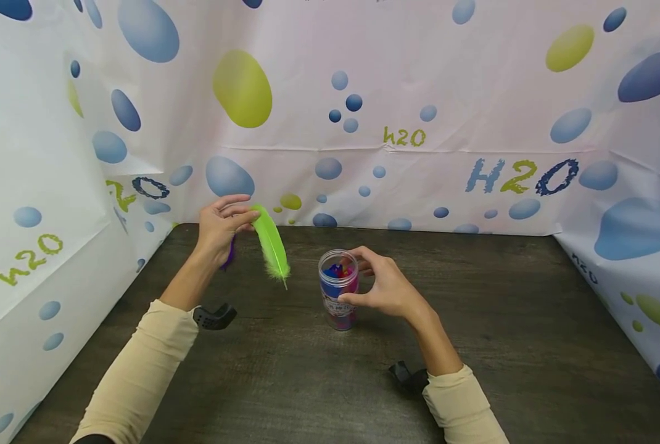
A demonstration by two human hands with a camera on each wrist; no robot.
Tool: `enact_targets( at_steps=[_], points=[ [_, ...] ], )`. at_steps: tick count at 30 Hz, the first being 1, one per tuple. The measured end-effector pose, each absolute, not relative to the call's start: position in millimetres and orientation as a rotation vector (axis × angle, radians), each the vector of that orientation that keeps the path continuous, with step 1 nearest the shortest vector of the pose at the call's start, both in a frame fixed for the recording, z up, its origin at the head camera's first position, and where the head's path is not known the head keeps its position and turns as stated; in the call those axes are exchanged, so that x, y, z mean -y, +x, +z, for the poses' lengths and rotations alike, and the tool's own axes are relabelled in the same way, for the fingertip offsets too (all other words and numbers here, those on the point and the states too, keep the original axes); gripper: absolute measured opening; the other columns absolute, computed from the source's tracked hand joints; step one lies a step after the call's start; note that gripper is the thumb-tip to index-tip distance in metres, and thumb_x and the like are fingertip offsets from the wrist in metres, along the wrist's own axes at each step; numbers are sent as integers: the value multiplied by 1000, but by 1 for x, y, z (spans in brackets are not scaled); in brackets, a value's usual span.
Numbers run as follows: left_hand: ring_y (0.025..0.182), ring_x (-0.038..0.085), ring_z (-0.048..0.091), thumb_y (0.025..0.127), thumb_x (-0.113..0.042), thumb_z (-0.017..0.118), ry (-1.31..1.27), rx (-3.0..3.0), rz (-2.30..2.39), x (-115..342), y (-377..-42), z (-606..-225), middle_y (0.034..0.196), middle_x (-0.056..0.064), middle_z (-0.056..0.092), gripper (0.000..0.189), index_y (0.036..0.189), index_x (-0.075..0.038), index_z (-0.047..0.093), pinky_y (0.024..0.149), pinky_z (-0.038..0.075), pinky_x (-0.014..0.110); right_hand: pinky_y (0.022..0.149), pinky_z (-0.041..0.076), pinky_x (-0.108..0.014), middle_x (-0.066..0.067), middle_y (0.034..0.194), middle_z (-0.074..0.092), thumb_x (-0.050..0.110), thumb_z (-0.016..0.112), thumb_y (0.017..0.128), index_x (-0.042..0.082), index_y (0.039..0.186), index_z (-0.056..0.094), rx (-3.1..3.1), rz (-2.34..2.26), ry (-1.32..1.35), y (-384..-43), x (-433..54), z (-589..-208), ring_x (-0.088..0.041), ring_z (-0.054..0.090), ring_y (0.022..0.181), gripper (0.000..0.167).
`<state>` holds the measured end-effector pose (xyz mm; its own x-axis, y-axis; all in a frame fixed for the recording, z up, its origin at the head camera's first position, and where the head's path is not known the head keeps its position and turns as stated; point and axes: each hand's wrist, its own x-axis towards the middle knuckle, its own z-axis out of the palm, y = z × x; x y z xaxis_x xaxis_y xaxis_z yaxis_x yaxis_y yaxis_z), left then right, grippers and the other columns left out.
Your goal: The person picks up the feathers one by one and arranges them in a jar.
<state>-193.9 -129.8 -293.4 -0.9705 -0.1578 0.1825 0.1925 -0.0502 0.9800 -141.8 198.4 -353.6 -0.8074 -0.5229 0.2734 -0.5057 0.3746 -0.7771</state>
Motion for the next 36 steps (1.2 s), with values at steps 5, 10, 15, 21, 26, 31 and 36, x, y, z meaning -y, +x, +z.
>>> enact_targets(
  at_steps=[5, 10, 15, 21, 26, 31, 36],
  points=[
    [67, 11, 69, 88, 13, 74, -52, 1921, -2188, 121, -190, -285, 77, -4, 74, 37, 123, 5, 66, 62, 60, 26, 99, 51, -66, -14, 123, 70, 15, 89, 82, 4, 137, 55, -2588, -1447, -977, -142, -198, -353, -38, 69, 113, 66],
    [64, 12, 69, 87, 14, 73, -97, 1869, -2242, 110, -187, -274, 76, -1, 73, 34, 119, 4, 66, 62, 60, 28, 98, 51, -66, -15, 123, 70, 15, 88, 84, 2, 136, 55, -2588, -1443, -991, -143, -199, -354, -39, 69, 113, 63],
    [64, 12, 69, 88, 12, 74, -124, 1866, -2250, 101, -184, -266, 78, 0, 72, 33, 120, 4, 66, 63, 61, 28, 98, 51, -66, -16, 122, 70, 15, 88, 84, 1, 136, 55, -2579, -1448, -995, -143, -198, -354, -39, 69, 112, 64],
    [62, 13, 68, 89, 11, 73, -123, 1824, -2281, 93, -183, -258, 80, 2, 70, 33, 120, 4, 65, 60, 60, 26, 98, 52, -66, -16, 122, 70, 14, 88, 83, 1, 136, 55, -2584, -1453, -1000, -143, -199, -354, -39, 69, 111, 64],
    [61, 13, 68, 89, 12, 73, -134, 1813, -2277, 86, -183, -253, 79, 2, 70, 32, 119, 5, 64, 61, 60, 28, 98, 52, -65, -14, 122, 70, 14, 89, 81, 3, 136, 55, -2587, -1462, -990, -143, -200, -355, -38, 69, 111, 66],
    [60, 14, 68, 89, 13, 73, -157, 1806, -2264, 79, -183, -251, 77, 2, 70, 30, 116, 5, 65, 61, 61, 29, 98, 52, -66, -14, 123, 70, 15, 89, 81, 3, 137, 55, -2585, -1460, -977, -143, -199, -355, -39, 69, 113, 67],
    [62, 15, 69, 88, 13, 74, -189, 1824, -2227, 73, -181, -249, 79, 3, 70, 30, 116, 6, 66, 64, 62, 32, 98, 52, -66, -15, 124, 70, 15, 89, 81, 3, 138, 54, -2585, -1457, -979, -142, -199, -354, -40, 68, 114, 67]
  ],
)
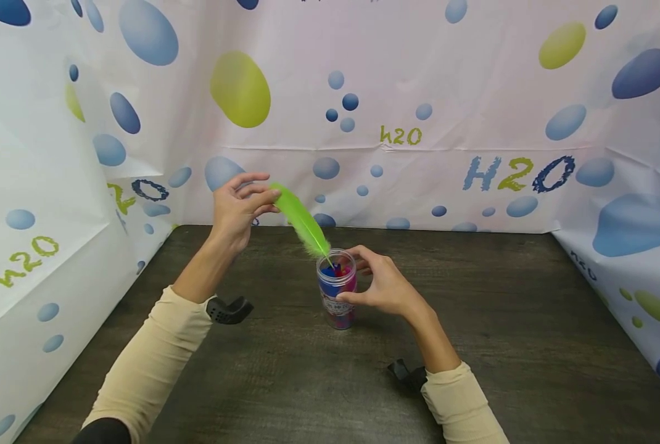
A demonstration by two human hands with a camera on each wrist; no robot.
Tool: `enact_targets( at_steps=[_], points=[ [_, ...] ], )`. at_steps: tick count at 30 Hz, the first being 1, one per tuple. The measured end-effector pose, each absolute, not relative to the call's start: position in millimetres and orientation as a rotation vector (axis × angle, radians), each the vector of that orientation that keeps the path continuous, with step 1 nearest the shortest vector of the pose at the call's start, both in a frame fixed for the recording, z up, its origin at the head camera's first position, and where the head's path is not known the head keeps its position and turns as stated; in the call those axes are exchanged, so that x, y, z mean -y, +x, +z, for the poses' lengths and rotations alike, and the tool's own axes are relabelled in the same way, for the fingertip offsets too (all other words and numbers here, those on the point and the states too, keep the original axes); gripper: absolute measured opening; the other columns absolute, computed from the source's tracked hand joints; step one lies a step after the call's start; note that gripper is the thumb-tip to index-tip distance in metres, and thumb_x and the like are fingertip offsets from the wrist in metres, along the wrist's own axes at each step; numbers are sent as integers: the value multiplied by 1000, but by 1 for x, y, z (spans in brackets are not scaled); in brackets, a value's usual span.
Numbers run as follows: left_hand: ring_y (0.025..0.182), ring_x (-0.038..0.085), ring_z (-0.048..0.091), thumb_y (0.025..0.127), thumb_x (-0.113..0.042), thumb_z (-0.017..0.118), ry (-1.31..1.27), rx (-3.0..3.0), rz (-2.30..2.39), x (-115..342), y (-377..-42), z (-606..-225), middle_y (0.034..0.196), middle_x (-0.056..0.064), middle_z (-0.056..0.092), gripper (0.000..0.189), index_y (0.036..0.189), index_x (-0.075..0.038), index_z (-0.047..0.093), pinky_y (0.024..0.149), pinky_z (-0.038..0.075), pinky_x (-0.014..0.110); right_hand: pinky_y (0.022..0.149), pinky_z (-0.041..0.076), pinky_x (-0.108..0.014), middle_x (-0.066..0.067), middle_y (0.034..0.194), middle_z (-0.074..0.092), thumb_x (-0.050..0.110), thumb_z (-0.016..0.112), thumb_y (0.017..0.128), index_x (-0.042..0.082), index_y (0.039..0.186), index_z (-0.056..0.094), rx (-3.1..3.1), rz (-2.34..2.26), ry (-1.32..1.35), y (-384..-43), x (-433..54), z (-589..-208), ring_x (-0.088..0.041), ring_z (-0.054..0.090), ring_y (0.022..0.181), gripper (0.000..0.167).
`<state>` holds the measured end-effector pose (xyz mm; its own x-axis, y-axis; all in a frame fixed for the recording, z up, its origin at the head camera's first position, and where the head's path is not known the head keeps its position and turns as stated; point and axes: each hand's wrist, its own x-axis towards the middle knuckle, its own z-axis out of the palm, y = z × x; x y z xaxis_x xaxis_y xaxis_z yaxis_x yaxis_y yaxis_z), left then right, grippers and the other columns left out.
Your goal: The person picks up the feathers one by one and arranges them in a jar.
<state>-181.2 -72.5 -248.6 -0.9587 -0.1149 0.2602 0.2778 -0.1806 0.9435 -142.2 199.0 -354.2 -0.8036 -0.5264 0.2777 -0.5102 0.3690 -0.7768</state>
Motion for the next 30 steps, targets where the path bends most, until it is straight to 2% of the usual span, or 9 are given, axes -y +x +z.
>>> enact_targets(
  at_steps=[10, 14, 18, 22, 28, 30],
  points=[
    [64, 15, 69, 88, 12, 74, -308, 1946, -2131, 64, -175, -252, 80, 1, 70, 31, 117, 6, 66, 66, 63, 35, 96, 52, -67, -16, 121, 70, 14, 88, 83, 2, 137, 54, -2584, -1458, -1004, -141, -198, -355, -40, 69, 111, 65],
    [65, 13, 69, 87, 15, 73, -391, 1981, -2132, 60, -171, -255, 79, 0, 70, 31, 116, 9, 65, 66, 63, 33, 96, 52, -67, -16, 122, 70, 15, 88, 83, 2, 138, 54, -2580, -1459, -990, -141, -198, -355, -40, 69, 112, 65],
    [66, 13, 70, 86, 15, 74, -488, 2041, -2112, 57, -168, -258, 81, 5, 72, 32, 116, 11, 64, 63, 61, 30, 97, 52, -66, -16, 123, 69, 14, 88, 83, 2, 139, 54, -2581, -1460, -983, -140, -198, -355, -41, 68, 113, 67],
    [66, 14, 71, 87, 14, 74, -567, 2094, -2083, 55, -166, -260, 84, 13, 73, 31, 116, 13, 64, 63, 62, 33, 97, 53, -64, -16, 124, 69, 13, 89, 82, 2, 139, 53, -2581, -1460, -985, -139, -197, -355, -42, 68, 114, 68],
    [64, 17, 71, 90, 10, 74, -635, 2201, -2024, 52, -163, -261, 81, 5, 75, 29, 117, 11, 65, 64, 62, 37, 96, 53, -65, -16, 124, 69, 13, 88, 82, 1, 139, 53, -2577, -1468, -991, -139, -197, -355, -42, 68, 113, 69],
    [65, 17, 71, 90, 8, 74, -658, 2251, -2012, 51, -162, -262, 83, 6, 76, 30, 119, 10, 64, 66, 63, 41, 97, 53, -65, -17, 124, 69, 13, 88, 82, 1, 139, 53, -2575, -1468, -991, -139, -197, -355, -42, 68, 114, 69]
  ],
)
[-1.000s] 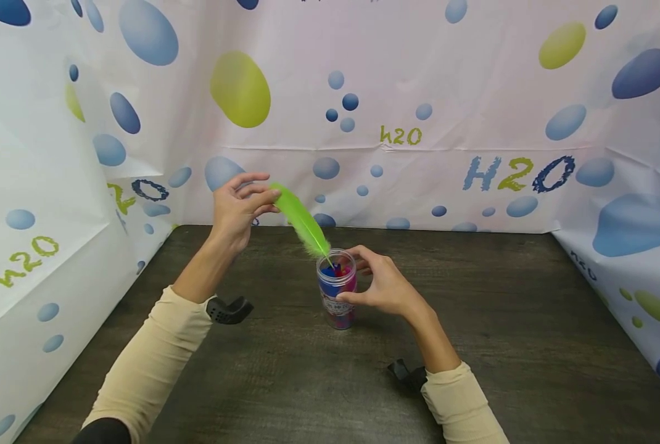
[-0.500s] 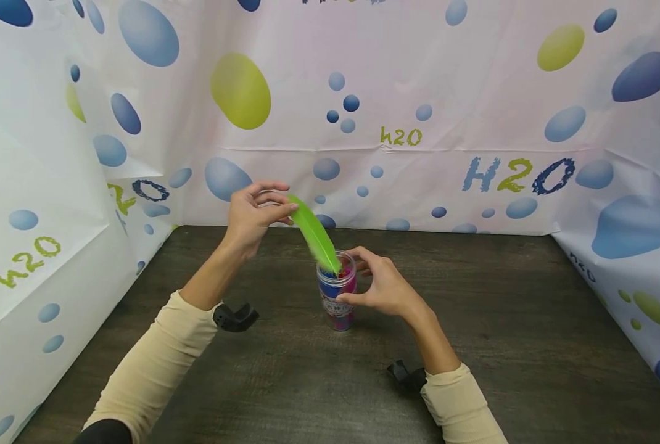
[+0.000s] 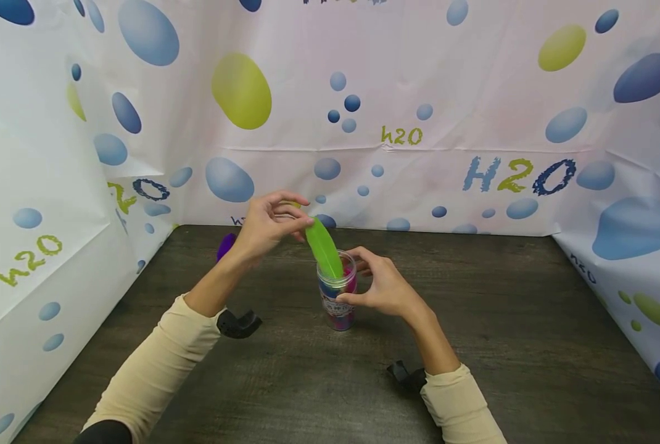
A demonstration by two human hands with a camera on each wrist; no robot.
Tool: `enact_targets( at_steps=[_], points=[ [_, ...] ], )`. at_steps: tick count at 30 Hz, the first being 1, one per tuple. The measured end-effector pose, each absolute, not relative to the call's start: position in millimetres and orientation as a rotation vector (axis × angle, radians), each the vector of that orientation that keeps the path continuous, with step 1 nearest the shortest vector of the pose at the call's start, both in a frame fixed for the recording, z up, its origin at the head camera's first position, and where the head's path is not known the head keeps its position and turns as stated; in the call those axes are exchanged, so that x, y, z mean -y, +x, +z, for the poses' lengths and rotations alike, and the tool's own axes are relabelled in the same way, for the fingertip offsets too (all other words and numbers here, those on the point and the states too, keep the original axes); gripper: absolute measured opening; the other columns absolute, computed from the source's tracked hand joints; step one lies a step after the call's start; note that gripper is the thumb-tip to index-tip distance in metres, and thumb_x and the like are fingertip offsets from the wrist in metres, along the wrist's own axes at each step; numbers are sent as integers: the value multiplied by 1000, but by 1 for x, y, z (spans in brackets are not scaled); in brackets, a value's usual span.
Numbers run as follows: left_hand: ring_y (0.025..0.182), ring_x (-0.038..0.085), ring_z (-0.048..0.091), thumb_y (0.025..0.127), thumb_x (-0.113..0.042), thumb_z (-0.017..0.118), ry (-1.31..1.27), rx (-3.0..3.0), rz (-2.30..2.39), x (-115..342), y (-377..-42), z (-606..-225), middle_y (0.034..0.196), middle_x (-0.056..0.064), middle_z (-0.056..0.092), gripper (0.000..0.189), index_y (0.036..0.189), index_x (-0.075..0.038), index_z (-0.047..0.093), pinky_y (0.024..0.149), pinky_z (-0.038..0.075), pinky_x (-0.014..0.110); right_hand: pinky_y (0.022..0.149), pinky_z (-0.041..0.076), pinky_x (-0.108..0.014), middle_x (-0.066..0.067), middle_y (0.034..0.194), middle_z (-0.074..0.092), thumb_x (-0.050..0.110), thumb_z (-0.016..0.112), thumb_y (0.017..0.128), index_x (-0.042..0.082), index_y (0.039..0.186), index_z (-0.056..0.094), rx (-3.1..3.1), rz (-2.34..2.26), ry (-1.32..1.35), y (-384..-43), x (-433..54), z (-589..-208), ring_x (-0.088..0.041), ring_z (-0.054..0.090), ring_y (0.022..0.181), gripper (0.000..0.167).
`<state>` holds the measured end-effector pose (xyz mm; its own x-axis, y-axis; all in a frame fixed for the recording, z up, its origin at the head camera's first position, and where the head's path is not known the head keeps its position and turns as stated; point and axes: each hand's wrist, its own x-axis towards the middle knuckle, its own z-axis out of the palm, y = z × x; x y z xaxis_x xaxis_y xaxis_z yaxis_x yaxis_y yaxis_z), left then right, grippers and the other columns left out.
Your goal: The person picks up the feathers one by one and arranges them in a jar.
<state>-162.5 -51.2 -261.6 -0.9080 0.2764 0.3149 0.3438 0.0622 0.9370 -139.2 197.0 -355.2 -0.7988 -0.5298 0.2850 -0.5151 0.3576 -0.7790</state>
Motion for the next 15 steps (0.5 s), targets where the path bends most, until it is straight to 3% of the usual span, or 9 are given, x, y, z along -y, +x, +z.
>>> enact_targets(
  at_steps=[2, 7, 15],
  points=[
    [68, 17, 72, 92, 6, 73, -694, 2309, -2003, 51, -162, -261, 85, 10, 77, 30, 121, 10, 64, 67, 63, 42, 97, 53, -65, -17, 124, 69, 13, 88, 82, 0, 139, 53, -2574, -1469, -993, -139, -197, -355, -43, 67, 114, 69],
    [73, 21, 75, 98, -2, 69, -773, 2463, -1940, 52, -160, -260, 87, 16, 78, 25, 121, 8, 65, 64, 58, 30, 96, 53, -64, -17, 122, 69, 12, 88, 82, -2, 138, 53, -2573, -1477, -1021, -140, -198, -356, -45, 67, 113, 68],
    [84, 42, 74, 100, -7, 67, -780, 2505, -1890, 59, -162, -262, 88, 13, 78, 21, 118, 5, 67, 64, 54, 28, 97, 53, -63, -16, 122, 70, 12, 88, 83, -2, 137, 54, -2575, -1479, -1033, -142, -198, -357, -42, 69, 112, 66]
  ],
)
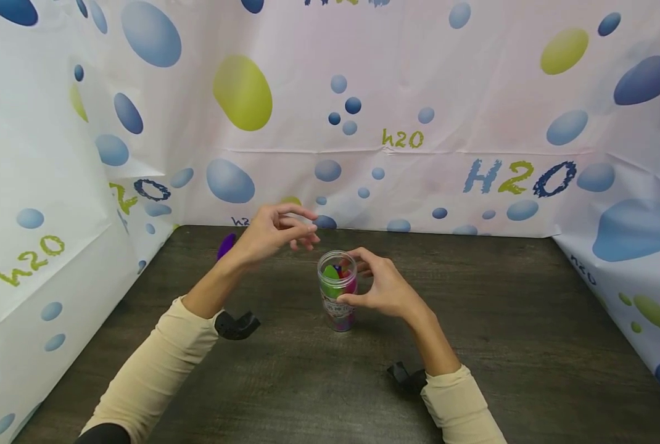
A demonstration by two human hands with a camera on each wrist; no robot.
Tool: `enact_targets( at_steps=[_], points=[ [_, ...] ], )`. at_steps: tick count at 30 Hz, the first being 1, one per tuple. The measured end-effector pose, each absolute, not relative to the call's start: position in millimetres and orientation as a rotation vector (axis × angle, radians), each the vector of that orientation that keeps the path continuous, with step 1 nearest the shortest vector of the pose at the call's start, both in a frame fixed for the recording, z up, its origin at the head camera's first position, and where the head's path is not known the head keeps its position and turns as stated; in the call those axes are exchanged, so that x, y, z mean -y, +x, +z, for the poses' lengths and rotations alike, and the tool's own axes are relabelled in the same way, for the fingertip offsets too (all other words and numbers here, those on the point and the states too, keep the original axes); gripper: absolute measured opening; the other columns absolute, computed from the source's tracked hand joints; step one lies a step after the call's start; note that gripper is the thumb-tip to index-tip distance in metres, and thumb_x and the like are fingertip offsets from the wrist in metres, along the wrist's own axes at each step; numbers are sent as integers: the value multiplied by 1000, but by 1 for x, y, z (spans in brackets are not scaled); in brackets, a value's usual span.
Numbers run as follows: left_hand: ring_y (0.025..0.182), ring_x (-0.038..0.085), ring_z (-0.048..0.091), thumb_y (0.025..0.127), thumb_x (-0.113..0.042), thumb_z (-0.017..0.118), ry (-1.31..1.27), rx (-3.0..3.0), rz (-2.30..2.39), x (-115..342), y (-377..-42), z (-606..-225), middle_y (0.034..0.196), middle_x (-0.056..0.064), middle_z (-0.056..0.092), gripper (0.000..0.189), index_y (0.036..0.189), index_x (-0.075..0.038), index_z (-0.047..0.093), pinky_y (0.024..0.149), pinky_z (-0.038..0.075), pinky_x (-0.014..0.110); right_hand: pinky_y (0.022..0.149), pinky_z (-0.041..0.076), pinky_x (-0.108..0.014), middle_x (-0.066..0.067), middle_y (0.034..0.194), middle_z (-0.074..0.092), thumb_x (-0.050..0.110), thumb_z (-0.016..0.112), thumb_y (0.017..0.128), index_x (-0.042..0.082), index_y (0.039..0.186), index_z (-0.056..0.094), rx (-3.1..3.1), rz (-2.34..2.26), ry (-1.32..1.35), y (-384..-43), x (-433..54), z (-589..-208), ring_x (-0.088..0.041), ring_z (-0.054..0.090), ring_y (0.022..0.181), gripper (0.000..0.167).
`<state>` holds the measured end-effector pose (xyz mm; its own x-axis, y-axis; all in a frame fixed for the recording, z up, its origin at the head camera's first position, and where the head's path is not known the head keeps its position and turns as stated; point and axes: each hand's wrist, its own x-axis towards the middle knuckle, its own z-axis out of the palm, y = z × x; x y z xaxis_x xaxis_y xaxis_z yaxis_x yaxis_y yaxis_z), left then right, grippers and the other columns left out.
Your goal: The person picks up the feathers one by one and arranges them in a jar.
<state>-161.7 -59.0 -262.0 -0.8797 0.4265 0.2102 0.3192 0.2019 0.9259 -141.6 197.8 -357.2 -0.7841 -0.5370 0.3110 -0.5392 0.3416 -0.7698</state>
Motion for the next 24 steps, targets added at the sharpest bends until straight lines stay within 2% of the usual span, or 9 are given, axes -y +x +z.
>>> enact_targets(
  at_steps=[3, 6, 13, 17, 20, 24],
  points=[
    [82, 38, 74, 101, -9, 67, 706, -2393, 1799, 65, -163, -263, 88, 11, 79, 22, 119, 3, 67, 65, 55, 29, 97, 53, -64, -15, 122, 70, 12, 88, 83, 0, 137, 54, 2578, 1482, 1018, -142, -198, -358, -42, 68, 112, 65],
    [79, 29, 74, 100, -9, 68, 664, -2456, 1835, 74, -166, -264, 88, 10, 78, 22, 119, 2, 68, 66, 56, 29, 97, 52, -66, -15, 121, 70, 13, 88, 83, 1, 137, 54, 2584, 1478, 1013, -141, -197, -357, -41, 69, 112, 65],
    [76, 18, 73, 101, -6, 67, 624, -2662, 1839, 96, -170, -269, 93, 18, 77, 19, 117, 4, 69, 69, 56, 28, 98, 52, -65, -14, 121, 70, 12, 90, 80, 2, 138, 54, 2606, 1468, 995, -141, -197, -356, -39, 69, 112, 69],
    [78, 20, 73, 100, -6, 68, 619, -2825, 1750, 110, -172, -275, 99, 21, 76, 19, 117, 4, 69, 76, 60, 34, 98, 52, -64, -14, 121, 70, 13, 90, 81, 2, 138, 54, 2608, 1465, 996, -142, -197, -357, -39, 69, 113, 69],
    [83, 31, 73, 99, -4, 68, 599, -3002, 1644, 121, -177, -285, 98, 22, 76, 18, 114, 5, 70, 80, 61, 43, 98, 52, -65, -14, 121, 69, 13, 89, 81, 2, 138, 54, 2609, 1468, 997, -142, -197, -356, -40, 68, 113, 68],
    [83, 36, 73, 96, -3, 70, 501, -3245, 1445, 131, -182, -297, 94, 21, 76, 16, 109, 5, 72, 79, 60, 49, 98, 52, -65, -14, 122, 70, 14, 89, 81, 3, 138, 54, 2613, 1464, 990, -141, -197, -356, -40, 68, 113, 68]
  ],
)
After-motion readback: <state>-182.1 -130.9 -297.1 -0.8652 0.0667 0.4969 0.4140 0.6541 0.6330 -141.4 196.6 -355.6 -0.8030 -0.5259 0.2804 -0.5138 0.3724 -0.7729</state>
